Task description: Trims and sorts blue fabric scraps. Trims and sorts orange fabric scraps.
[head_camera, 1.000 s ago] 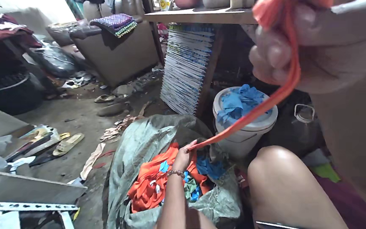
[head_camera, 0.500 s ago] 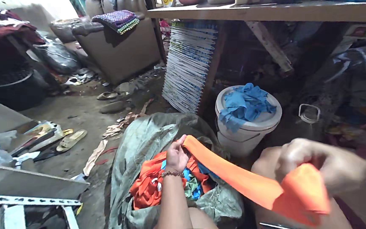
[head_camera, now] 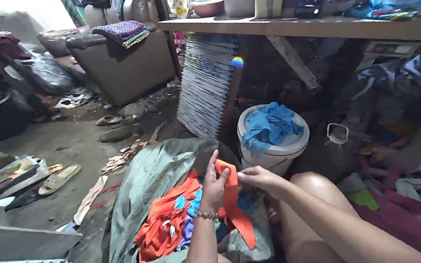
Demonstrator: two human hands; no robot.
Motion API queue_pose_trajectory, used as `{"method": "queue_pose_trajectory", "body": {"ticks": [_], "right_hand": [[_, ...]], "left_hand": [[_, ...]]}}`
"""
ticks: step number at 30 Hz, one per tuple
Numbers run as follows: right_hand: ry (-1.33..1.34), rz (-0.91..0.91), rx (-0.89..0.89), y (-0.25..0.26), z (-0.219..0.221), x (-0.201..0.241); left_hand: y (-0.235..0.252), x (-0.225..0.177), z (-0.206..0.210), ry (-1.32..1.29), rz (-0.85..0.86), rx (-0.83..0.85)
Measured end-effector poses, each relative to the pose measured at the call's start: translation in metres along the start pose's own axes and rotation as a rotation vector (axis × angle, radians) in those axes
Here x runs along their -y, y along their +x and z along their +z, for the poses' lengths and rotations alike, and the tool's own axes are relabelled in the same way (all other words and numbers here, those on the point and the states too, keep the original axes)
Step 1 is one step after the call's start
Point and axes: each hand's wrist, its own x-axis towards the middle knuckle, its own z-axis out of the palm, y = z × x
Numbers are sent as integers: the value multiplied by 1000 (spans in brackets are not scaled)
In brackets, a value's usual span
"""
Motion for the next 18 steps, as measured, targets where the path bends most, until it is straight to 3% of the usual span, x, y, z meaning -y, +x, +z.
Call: {"method": "queue_pose_trajectory", "body": {"ticks": [3,8,13,18], "right_hand": [[313,122,15,17,3,10],[603,106,-173,24,16,24],[445,-35,-211,26,15,26],[70,-239,-312,28,14,24]], "left_hand": [[-6,-4,10,-29,33,93],[-7,-4,12,-32,-71,4],[-15,-9,12,-143,-327,-49],[-16,-15,11,61,-273,-17]]}}
